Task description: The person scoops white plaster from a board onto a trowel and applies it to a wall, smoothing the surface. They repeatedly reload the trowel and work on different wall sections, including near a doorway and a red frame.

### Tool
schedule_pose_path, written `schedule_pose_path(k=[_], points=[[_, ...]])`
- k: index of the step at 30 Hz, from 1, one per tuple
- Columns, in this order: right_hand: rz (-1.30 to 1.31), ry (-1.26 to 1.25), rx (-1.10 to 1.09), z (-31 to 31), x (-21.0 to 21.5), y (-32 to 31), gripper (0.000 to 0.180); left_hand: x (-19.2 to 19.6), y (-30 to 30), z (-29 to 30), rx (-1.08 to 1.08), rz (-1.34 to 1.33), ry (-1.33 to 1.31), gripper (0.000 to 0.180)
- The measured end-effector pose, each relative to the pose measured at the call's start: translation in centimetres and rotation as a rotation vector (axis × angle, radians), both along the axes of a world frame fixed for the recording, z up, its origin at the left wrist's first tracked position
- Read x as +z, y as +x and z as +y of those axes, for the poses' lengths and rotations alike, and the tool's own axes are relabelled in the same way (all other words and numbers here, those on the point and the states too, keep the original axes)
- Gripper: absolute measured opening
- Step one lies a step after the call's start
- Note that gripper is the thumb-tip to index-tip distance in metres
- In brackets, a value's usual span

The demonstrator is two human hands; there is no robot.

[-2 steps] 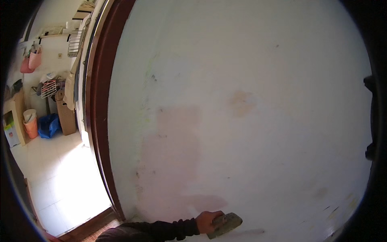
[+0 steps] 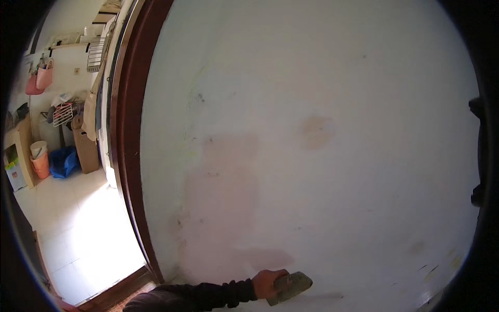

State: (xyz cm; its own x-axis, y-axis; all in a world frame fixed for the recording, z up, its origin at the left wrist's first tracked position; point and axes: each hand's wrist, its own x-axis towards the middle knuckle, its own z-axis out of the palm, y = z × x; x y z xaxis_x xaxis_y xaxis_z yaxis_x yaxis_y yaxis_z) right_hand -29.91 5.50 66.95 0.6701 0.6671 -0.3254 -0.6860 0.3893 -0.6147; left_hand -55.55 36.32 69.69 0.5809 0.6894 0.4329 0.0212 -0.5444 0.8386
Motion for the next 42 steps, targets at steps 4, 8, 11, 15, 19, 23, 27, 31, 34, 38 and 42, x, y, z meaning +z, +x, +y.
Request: schedule_pose_path(k=[4,8,11,15,19,23,27,31,34,38,42], points=[[0.105,0.237,0.227,1.9,-2.4,-1.6,0.034,-1.2,-4.4,2.2,0.122,-0.002,0.011,0.032],[0.038,0.021,0.184,3.4,-2.9,-3.8,0.034,-1.3,-7.9,4.2,0.208,-0.056,-0.013,0.028],[0.025,-0.064,0.125,4.1,-2.4,-5.2,0.033,-0.4,-9.4,4.8,0.279,-0.133,0.095,0.025],[0.057,0.109,0.257,4.8,-1.9,-6.5,0.030,2.7,-13.0,7.4,0.494,-0.345,0.442,0.019],[0.093,0.138,0.305,5.5,-0.5,-7.3,0.028,8.5,-18.6,12.4,0.721,-0.421,0.784,0.017],[0.067,0.122,0.271,7.1,1.5,-7.8,0.027,15.7,-24.4,16.9,0.775,-0.412,0.971,0.013],[0.034,0.124,0.399,7.8,3.1,-8.4,0.027,19.9,-26.8,18.6,0.725,-0.314,0.991,0.014],[0.032,0.121,0.383,8.4,3.7,-8.8,0.029,20.6,-26.7,19.3,0.773,-0.214,0.987,0.014],[0.019,0.167,0.313,8.9,3.9,-9.5,0.029,19.7,-26.4,19.6,0.814,-0.160,0.970,0.017],[0.046,0.198,0.248,8.6,4.7,-10.1,0.028,18.5,-26.4,19.4,0.813,-0.153,0.949,0.017],[-0.014,0.209,0.285,8.0,4.6,-9.7,0.027,15.6,-26.2,18.8,0.772,-0.166,0.871,0.018]])
